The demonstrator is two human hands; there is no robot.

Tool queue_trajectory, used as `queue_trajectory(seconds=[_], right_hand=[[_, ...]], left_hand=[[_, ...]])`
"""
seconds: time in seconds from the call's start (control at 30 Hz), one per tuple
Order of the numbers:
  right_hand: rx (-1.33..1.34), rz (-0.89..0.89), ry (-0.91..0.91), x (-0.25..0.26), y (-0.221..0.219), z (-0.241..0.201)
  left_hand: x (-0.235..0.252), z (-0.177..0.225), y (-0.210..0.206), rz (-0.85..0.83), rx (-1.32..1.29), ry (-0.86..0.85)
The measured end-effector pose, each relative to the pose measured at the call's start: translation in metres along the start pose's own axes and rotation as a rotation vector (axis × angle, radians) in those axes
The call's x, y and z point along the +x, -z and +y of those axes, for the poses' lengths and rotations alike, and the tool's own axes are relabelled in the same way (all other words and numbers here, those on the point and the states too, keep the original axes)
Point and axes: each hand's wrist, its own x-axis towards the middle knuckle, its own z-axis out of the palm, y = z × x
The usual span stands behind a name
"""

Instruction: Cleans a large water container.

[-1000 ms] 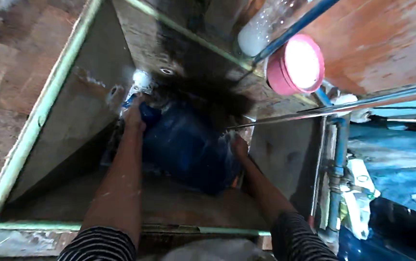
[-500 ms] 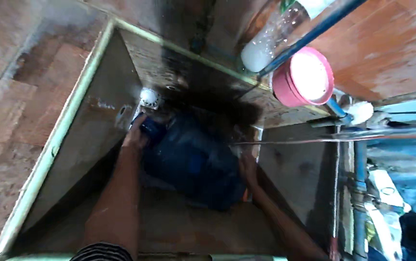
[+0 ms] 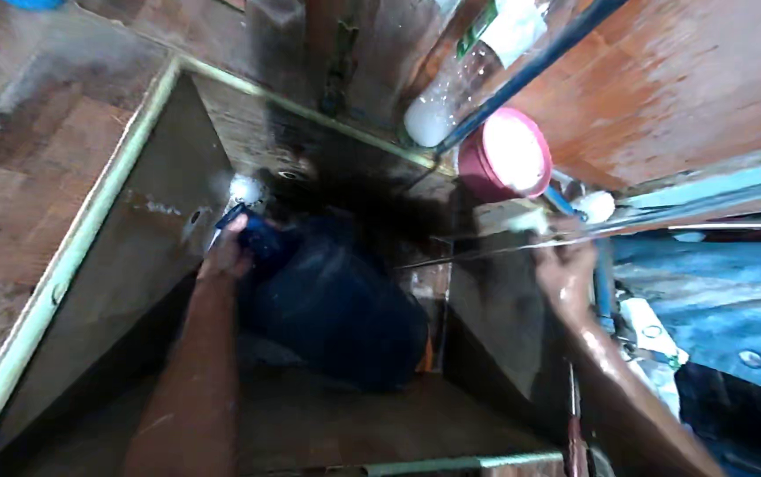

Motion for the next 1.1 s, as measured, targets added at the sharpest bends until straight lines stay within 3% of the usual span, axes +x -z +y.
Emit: queue_trajectory(seconds=[0.07,0.17,0.23,0.3,0.43,0.53,0.63,0.7,0.77,0.83,0.9,0.93,1.03,1.1], right_hand=[[-0.191,-0.026,0.020,0.052,0.014,-0.004],[-0.325,-0.331,-0.190,0.129,-0.003,0.012],[-0.307,-0.573,-0.215,0.162,-0.026,0.035],[-0.370,-0.650,-0.164,0.175,-0.054,0.050],[-0.392,-0.545,-0.320,0.170,-0.076,0.046],[-0.110,-0.394,-0.275,0.176,-0.062,0.060],[0.357,-0.184,-0.444,0.141,-0.017,0.017],[0.493,-0.240,-0.466,0.091,0.011,-0.021],[0.457,-0.376,-0.267,0.032,0.012,-0.052],[0.363,-0.496,0.058,-0.014,-0.019,-0.076],[0.167,-0.571,0.219,-0.036,-0.061,-0.090],[0.091,-0.571,0.220,-0.034,-0.079,-0.091],[0.067,-0.631,-0.050,-0.003,-0.099,-0.075],[0.017,-0.593,-0.066,-0.011,-0.102,-0.073]], left_hand=[[-0.008,0.017,-0.025,-0.169,0.061,-0.057],[-0.019,0.038,-0.061,-0.358,0.107,-0.064],[-0.025,0.045,-0.071,-0.367,0.167,-0.057],[-0.022,0.044,-0.070,-0.349,0.203,-0.043],[-0.029,0.027,-0.086,-0.018,0.220,-0.178],[-0.027,0.015,-0.095,0.217,0.262,-0.270],[-0.021,0.014,-0.089,0.313,0.236,-0.213],[-0.019,0.012,-0.092,0.336,0.191,-0.207],[-0.027,0.015,-0.107,0.312,0.213,-0.172],[-0.047,0.019,-0.131,0.195,0.295,-0.099],[-0.068,0.019,-0.154,0.039,0.438,-0.085],[-0.074,0.020,-0.162,-0.034,0.484,-0.099],[-0.091,0.021,-0.167,-0.256,0.537,-0.140],[-0.096,0.029,-0.161,-0.368,0.609,-0.120]])
